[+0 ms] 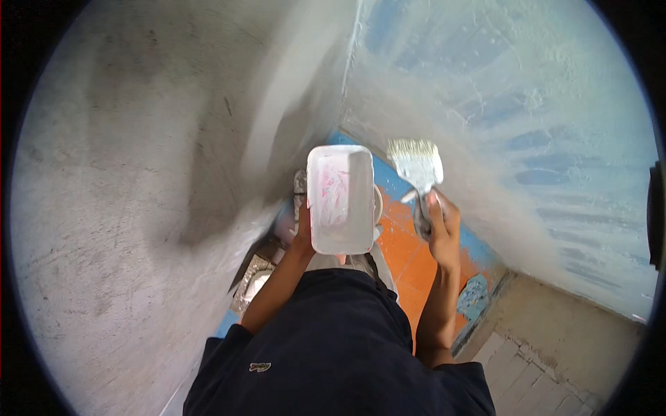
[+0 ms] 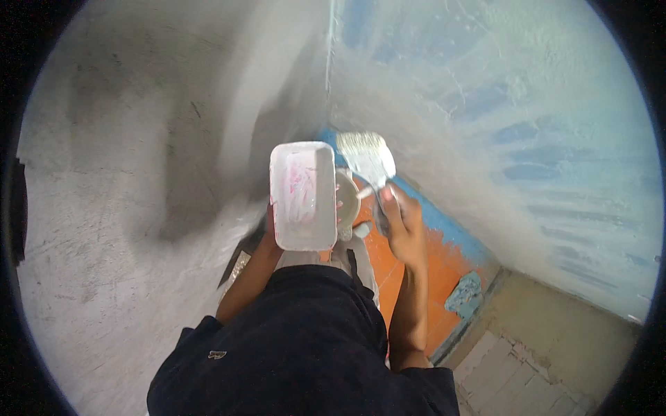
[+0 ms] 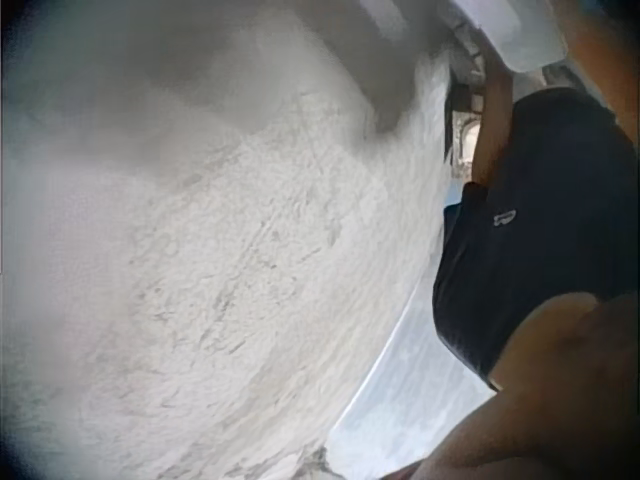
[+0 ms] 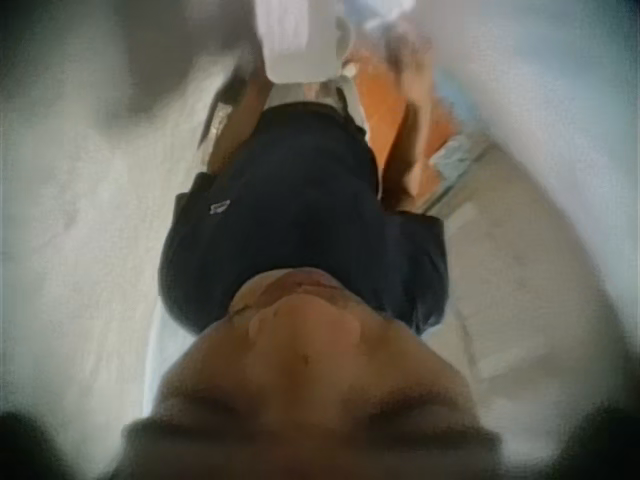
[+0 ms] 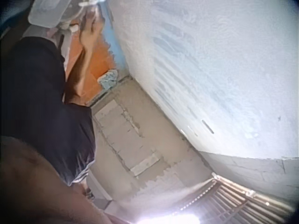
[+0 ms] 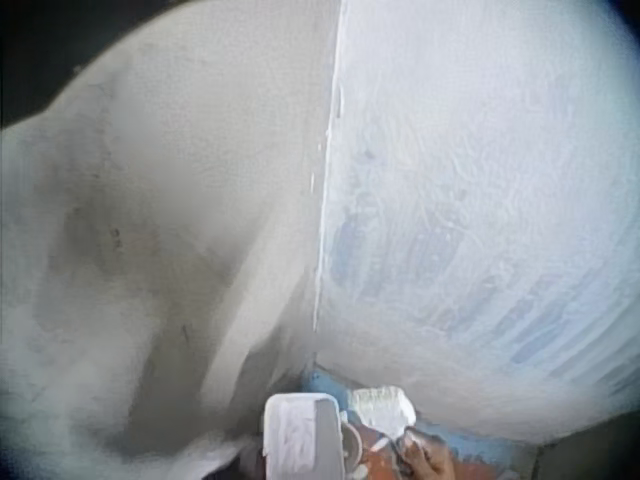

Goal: Apply white paint or plaster to an interior wall using a brush.

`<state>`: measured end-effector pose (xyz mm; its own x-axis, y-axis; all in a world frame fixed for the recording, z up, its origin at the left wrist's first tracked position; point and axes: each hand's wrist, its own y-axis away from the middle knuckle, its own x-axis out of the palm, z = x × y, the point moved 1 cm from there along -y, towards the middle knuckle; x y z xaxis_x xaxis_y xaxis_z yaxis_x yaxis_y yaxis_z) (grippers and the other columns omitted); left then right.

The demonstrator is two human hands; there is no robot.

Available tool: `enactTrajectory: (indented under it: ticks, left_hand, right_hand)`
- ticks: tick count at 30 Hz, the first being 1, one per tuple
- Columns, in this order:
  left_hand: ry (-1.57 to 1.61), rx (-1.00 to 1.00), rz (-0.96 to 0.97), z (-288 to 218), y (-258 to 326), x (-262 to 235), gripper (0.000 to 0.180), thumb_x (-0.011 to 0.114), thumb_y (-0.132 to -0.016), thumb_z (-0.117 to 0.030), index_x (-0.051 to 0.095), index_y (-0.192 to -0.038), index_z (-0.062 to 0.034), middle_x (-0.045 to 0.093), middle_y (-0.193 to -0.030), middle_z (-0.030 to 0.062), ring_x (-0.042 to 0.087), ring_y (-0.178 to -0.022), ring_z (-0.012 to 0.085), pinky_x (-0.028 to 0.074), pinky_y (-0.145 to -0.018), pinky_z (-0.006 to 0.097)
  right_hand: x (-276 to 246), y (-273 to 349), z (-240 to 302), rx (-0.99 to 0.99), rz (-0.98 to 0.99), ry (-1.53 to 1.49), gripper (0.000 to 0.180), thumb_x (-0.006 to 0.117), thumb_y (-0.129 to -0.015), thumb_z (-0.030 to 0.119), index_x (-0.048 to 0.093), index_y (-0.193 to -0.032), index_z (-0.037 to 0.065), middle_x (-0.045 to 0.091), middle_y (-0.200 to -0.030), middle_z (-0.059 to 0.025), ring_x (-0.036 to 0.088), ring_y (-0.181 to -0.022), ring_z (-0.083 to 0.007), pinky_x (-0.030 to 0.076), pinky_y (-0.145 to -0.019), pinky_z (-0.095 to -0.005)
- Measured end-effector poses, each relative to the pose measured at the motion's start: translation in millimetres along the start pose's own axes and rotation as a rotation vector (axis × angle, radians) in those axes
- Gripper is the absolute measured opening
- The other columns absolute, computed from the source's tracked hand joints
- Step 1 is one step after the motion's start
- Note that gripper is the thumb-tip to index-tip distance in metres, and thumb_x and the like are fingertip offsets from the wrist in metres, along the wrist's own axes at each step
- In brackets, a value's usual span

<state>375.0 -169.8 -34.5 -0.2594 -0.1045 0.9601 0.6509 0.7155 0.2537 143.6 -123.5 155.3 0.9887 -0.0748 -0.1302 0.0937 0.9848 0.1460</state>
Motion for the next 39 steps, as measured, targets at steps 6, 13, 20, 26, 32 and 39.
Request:
enactTrajectory:
  ticks: [6,13,20,26,32,39]
  left_hand:
    - [0.148,-0.298,0.176,59,-23,43,0.065,0.045,-0.099,-0.051,0.039,-0.147,-0.0078,0.052,-0.139,0.0171,0.056,-0.124,0.0328,0.049,-0.101,0.049]
    - [-0.228,-0.173,-0.026,127,-56,30,0.066,0.042,-0.099,-0.057,0.045,-0.144,-0.0098,0.056,-0.135,0.0119,0.058,-0.12,0.0237,0.047,-0.103,0.044]
    - [-0.335,-0.044,0.05,200,-37,106,0.066,0.039,-0.102,-0.051,0.033,-0.148,-0.0047,0.049,-0.142,0.0144,0.05,-0.13,0.0267,0.038,-0.112,0.044]
    - [-0.416,0.122,0.077,284,-20,128,0.074,0.03,-0.101,-0.061,0.031,-0.15,-0.0065,0.044,-0.147,0.0127,0.044,-0.134,0.0276,0.035,-0.113,0.043]
    - [-0.436,0.145,0.123,346,-16,135,0.073,0.034,-0.101,-0.06,0.029,-0.15,-0.0064,0.044,-0.147,0.0126,0.047,-0.132,0.0265,0.038,-0.111,0.042]
    - [-0.53,0.142,0.341,390,-3,143,0.074,0.033,-0.101,-0.061,0.029,-0.151,-0.0071,0.043,-0.146,0.0124,0.045,-0.133,0.0251,0.038,-0.11,0.041]
  right_hand:
    - [-42,82,-7,0.048,-0.201,0.041,0.03,0.052,-0.102,0.025,0.064,-0.101,-0.003,0.043,-0.064,0.0037,0.035,-0.052,-0.0043,0.024,-0.047,-0.0226]
    - [-85,136,13,-0.014,-0.442,0.201,0.026,0.063,-0.093,0.004,0.06,-0.119,0.0,0.054,-0.076,-0.0001,0.043,-0.06,-0.005,0.031,-0.052,-0.0202]
    - [-163,211,-3,-0.13,-0.311,0.036,0.016,0.06,-0.093,0.0,0.063,-0.107,-0.007,0.071,-0.087,-0.0138,0.065,-0.067,-0.0131,0.05,-0.057,-0.0243]
    - [-230,278,-26,-0.316,-0.295,-0.138,0.016,0.062,-0.088,0.004,0.067,-0.097,-0.009,0.07,-0.087,-0.0176,0.07,-0.072,-0.0212,0.057,-0.062,-0.0282]
    - [-275,324,-49,-0.47,-0.344,-0.137,0.029,0.068,-0.084,0.019,0.068,-0.093,-0.009,0.068,-0.082,-0.0182,0.068,-0.07,-0.0232,0.055,-0.061,-0.0307]
    - [-291,362,-66,-0.545,-0.443,-0.117,0.022,0.071,-0.081,0.017,0.068,-0.085,-0.004,0.068,-0.078,-0.0141,0.064,-0.065,-0.021,0.048,-0.059,-0.03]
